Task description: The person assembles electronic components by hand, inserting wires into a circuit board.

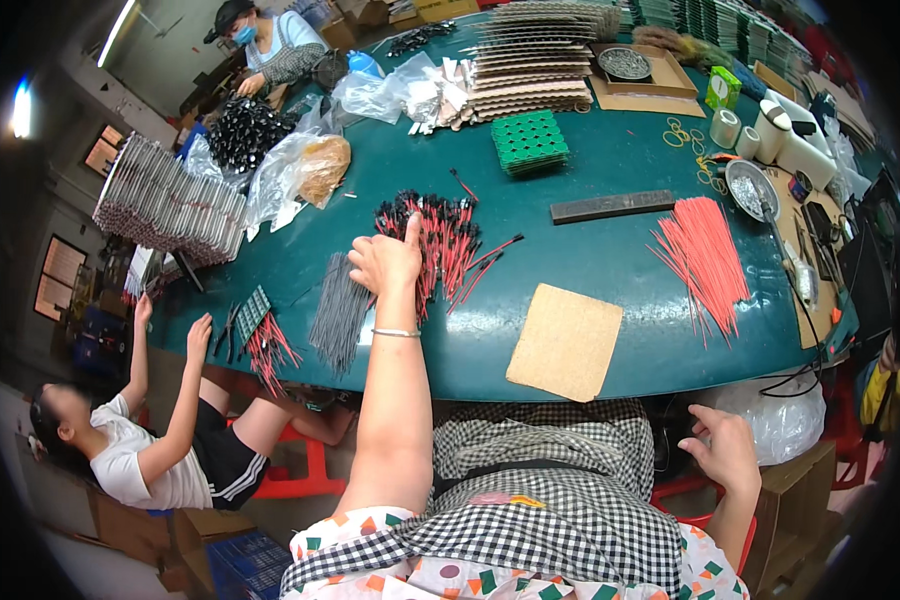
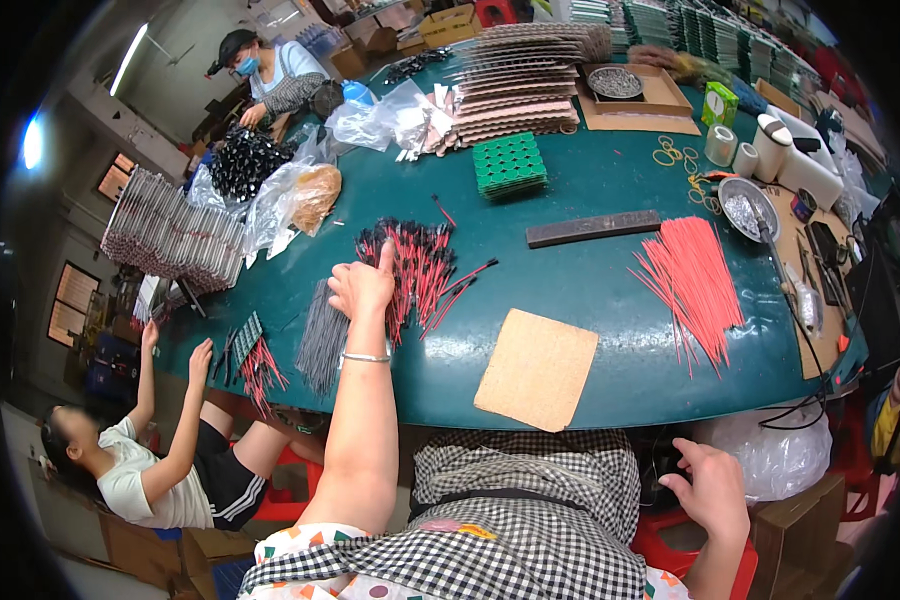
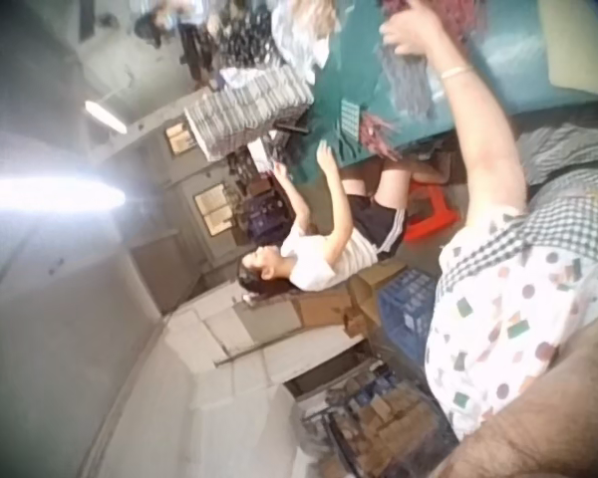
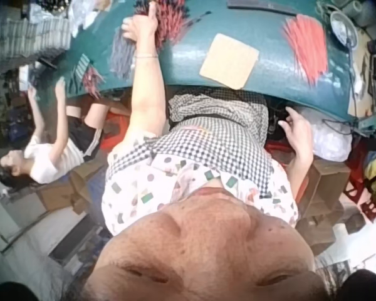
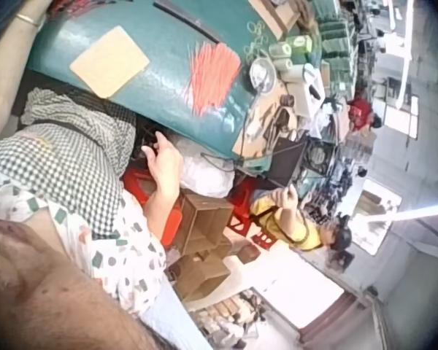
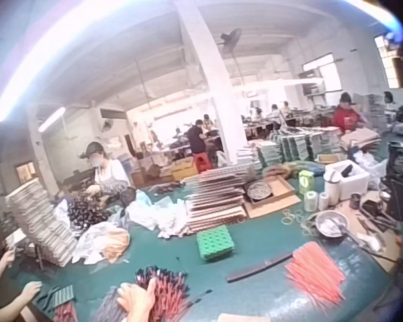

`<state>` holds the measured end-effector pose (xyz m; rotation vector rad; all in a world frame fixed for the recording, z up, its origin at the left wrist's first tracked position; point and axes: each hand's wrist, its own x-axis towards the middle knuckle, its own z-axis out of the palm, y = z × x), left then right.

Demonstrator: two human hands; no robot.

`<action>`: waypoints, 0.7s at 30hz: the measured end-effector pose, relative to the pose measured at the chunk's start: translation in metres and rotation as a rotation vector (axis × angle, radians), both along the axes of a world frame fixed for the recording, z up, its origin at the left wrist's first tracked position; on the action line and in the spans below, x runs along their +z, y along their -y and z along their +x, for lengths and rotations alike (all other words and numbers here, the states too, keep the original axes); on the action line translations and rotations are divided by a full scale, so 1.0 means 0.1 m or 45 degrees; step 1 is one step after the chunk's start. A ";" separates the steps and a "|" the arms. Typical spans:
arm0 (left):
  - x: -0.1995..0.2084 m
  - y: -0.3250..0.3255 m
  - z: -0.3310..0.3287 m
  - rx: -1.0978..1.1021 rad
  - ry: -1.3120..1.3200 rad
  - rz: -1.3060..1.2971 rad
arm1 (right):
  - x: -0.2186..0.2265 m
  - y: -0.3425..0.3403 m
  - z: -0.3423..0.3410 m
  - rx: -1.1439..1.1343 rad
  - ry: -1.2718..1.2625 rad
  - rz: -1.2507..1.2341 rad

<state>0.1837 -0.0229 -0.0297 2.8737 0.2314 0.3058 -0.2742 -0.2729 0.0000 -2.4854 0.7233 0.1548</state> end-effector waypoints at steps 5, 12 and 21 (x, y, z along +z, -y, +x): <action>0.10 0.05 0.03 -0.007 -0.164 0.106 | -0.04 -0.01 0.09 0.083 -0.011 -0.033; 0.01 -0.09 0.11 0.019 -0.226 -0.154 | -0.06 0.04 0.11 0.149 0.014 -0.002; 0.02 -0.23 0.20 0.071 0.027 -0.217 | 0.07 0.11 0.09 0.144 0.080 -0.058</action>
